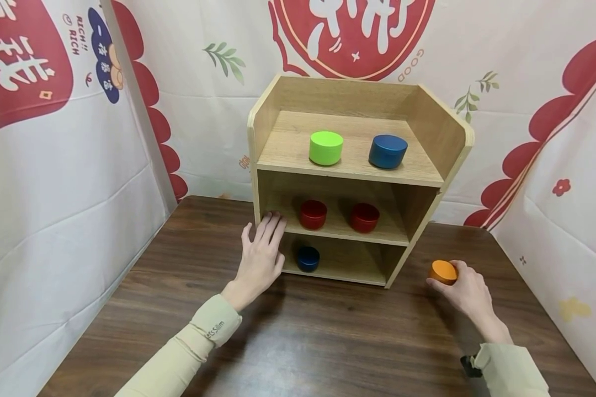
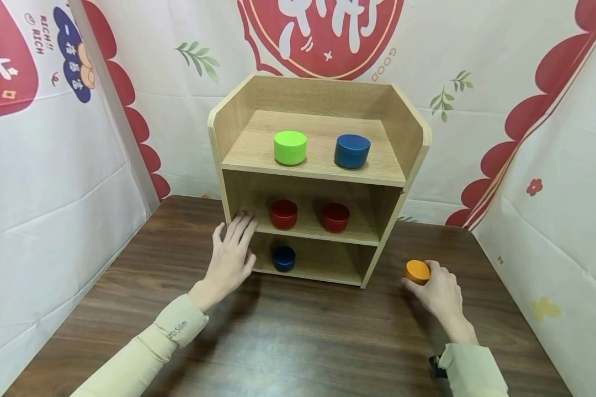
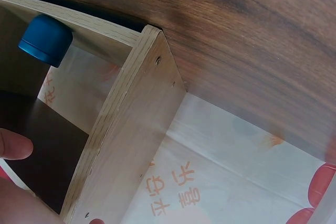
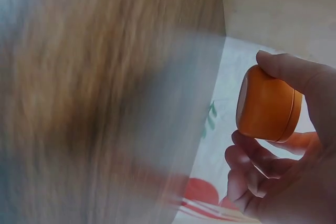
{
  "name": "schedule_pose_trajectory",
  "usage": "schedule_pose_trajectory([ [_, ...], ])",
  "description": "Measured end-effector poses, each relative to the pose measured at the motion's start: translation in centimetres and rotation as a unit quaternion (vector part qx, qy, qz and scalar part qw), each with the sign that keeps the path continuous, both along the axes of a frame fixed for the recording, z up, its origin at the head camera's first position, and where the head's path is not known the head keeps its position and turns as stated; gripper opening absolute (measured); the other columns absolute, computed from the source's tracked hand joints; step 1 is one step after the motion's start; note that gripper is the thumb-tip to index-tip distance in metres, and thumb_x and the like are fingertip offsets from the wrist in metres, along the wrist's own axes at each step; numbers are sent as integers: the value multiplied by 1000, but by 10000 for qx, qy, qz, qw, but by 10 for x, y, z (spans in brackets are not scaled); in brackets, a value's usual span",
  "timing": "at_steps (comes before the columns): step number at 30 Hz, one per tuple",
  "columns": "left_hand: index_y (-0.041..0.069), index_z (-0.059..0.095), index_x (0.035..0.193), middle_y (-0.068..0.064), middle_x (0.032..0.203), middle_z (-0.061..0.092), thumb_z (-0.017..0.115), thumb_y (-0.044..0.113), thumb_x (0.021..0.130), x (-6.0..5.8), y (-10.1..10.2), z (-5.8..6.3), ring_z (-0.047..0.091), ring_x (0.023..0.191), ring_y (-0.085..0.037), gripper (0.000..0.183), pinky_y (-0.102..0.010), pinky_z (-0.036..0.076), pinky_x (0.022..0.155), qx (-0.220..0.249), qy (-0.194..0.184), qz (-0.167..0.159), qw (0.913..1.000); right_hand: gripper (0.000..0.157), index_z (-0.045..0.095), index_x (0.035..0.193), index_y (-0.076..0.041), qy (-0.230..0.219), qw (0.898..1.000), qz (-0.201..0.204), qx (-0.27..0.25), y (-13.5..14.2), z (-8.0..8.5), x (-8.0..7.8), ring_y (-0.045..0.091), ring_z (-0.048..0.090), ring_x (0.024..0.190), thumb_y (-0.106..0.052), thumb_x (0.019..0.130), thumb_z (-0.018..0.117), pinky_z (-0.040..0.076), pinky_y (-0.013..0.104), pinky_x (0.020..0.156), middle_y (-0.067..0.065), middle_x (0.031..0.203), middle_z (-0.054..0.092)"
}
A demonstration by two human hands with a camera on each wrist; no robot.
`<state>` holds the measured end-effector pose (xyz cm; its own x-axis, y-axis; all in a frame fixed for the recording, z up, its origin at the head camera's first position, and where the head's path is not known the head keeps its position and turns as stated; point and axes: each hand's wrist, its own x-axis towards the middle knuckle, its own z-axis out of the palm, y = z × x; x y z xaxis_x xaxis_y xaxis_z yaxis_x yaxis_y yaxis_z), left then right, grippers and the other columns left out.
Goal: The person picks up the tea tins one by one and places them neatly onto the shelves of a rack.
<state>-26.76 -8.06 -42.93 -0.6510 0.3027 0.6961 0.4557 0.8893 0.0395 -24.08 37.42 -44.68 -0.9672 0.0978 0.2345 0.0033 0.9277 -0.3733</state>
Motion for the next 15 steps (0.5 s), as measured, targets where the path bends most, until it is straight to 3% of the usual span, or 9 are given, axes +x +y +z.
schedule_pose_trajectory([
  [15,9,42,144,-9,149,43,68,8,71,-1,1,-1,36,140,-25,77,-60,24,106,63,223,-29,9997,75,50,121,8,20,9990,440,8,-42,3,19,34,58,81,-39,72,80,45,40,58,26,98,62],
])
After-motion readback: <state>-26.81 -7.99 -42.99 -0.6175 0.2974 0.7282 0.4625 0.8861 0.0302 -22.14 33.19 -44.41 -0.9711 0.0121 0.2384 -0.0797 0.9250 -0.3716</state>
